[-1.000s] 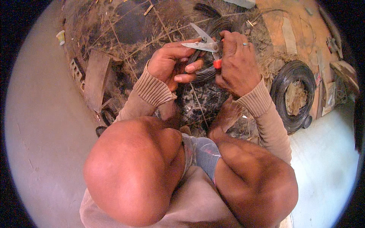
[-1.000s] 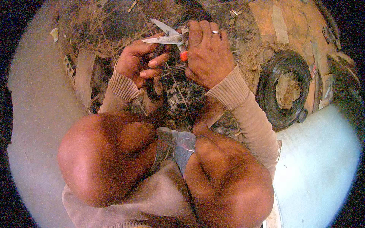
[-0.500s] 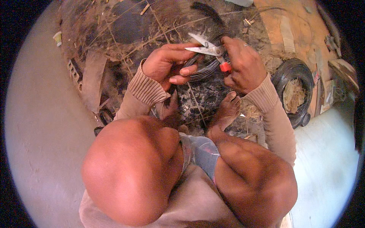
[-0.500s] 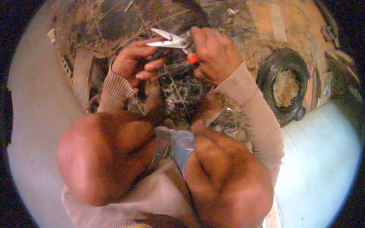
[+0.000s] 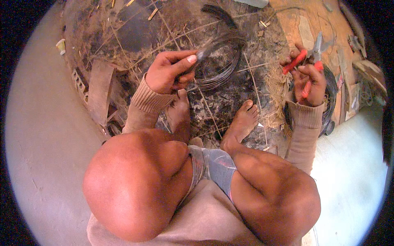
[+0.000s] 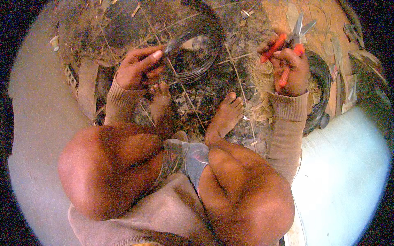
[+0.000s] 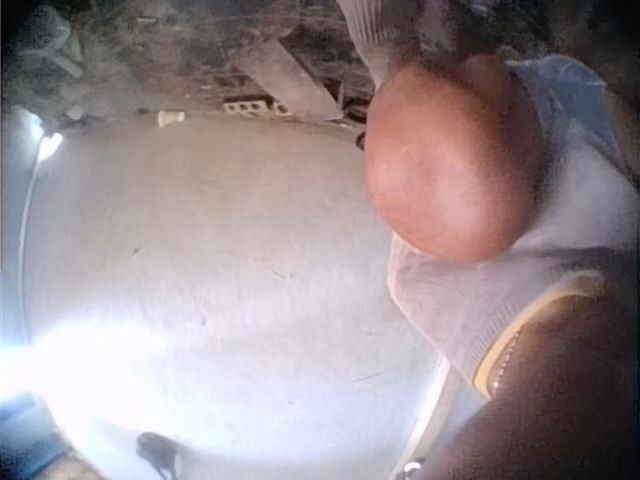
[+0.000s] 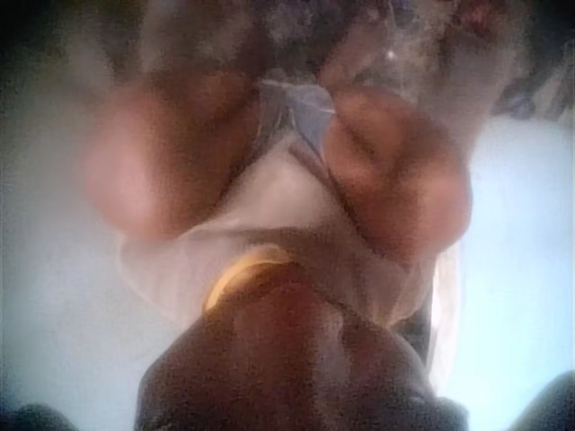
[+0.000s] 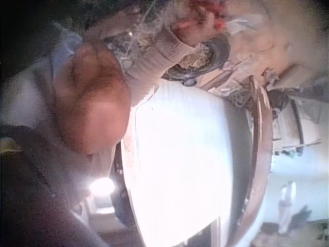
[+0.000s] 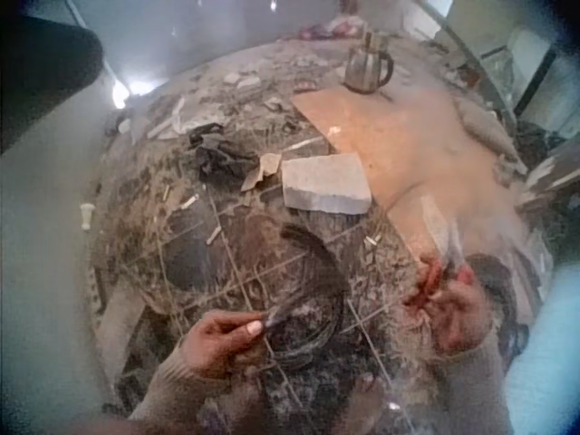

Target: The person prepares a bundle of thin wires by gathering them, cutting them to length with shears, and aligning the ends by hand.

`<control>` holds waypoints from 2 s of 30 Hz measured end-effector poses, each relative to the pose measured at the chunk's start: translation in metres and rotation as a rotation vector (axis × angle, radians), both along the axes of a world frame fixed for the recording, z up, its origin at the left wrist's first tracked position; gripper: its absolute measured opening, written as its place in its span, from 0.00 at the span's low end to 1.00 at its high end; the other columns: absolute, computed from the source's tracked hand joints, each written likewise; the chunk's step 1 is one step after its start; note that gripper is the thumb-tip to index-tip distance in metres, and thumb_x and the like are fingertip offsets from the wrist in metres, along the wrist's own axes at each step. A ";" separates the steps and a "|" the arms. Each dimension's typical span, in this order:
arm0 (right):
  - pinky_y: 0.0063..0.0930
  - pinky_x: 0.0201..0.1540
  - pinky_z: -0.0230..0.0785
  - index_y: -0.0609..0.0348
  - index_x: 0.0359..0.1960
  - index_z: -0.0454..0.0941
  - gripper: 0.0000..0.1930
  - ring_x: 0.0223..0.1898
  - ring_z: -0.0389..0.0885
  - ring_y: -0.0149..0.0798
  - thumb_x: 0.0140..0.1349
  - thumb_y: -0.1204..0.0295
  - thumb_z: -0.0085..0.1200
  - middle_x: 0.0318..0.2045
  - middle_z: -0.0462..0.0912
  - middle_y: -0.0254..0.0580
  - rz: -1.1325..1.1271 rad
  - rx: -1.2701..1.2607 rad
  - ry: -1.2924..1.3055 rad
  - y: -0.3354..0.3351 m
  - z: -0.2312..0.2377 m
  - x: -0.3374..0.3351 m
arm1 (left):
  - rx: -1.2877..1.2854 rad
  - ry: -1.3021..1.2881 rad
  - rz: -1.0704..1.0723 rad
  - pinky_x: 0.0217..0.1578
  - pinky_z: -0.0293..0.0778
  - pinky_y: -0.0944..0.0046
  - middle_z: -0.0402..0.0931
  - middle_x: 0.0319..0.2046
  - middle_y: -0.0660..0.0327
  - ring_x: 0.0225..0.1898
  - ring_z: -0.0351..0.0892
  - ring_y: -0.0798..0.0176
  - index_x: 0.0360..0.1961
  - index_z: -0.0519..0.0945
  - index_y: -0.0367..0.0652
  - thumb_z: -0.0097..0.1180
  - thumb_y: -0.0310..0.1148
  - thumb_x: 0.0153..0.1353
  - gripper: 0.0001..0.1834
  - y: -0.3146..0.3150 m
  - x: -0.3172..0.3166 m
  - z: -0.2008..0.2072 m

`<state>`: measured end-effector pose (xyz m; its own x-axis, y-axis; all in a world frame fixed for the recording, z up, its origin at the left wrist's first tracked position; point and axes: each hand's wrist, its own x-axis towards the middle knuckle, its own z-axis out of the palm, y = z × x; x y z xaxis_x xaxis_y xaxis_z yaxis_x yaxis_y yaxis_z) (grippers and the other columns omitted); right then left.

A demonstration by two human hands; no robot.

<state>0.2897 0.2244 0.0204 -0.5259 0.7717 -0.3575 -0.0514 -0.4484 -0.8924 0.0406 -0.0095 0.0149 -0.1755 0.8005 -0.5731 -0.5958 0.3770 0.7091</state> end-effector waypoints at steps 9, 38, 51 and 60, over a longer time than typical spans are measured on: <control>0.39 0.40 0.73 0.66 0.49 0.73 0.33 0.37 0.81 0.46 0.53 0.49 0.61 0.33 0.81 0.55 0.018 1.480 -1.727 -0.022 -0.099 0.016 | 0.007 0.051 0.168 0.14 0.48 0.77 0.67 0.26 0.68 0.17 0.55 0.78 0.43 0.76 0.37 0.50 0.39 0.69 0.15 -0.005 -0.017 0.002; 0.26 0.37 0.71 0.68 0.51 0.74 0.19 0.33 0.79 0.32 0.64 0.67 0.57 0.33 0.82 0.42 -0.182 0.518 -0.313 -0.111 -0.043 -0.093 | 0.001 -0.131 0.554 0.15 0.52 0.71 0.58 0.17 0.70 0.15 0.55 0.73 0.36 0.74 0.46 0.45 0.54 0.69 0.21 0.022 0.044 -0.050; 0.37 0.48 0.74 0.73 0.50 0.75 0.18 0.45 0.82 0.53 0.64 0.69 0.54 0.45 0.81 0.62 -0.259 0.904 -0.432 -0.096 -0.025 -0.076 | 0.155 -0.122 0.638 0.13 0.54 0.70 0.58 0.17 0.67 0.15 0.57 0.71 0.31 0.67 0.47 0.41 0.52 0.71 0.20 0.024 0.030 -0.052; 0.40 0.42 0.74 0.69 0.52 0.74 0.17 0.41 0.81 0.57 0.63 0.74 0.52 0.42 0.79 0.61 0.217 0.851 -0.146 -0.143 -0.073 -0.107 | 0.162 0.012 0.592 0.50 0.75 0.54 0.78 0.47 0.42 0.49 0.79 0.49 0.43 0.73 0.32 0.41 0.44 0.72 0.21 0.032 0.043 -0.048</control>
<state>0.1826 0.0813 -0.0524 -0.6858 0.6948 0.2167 0.0978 0.3830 -0.9186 0.0840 0.0223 -0.0328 -0.6228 0.6418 -0.4475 -0.6630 -0.1292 0.7374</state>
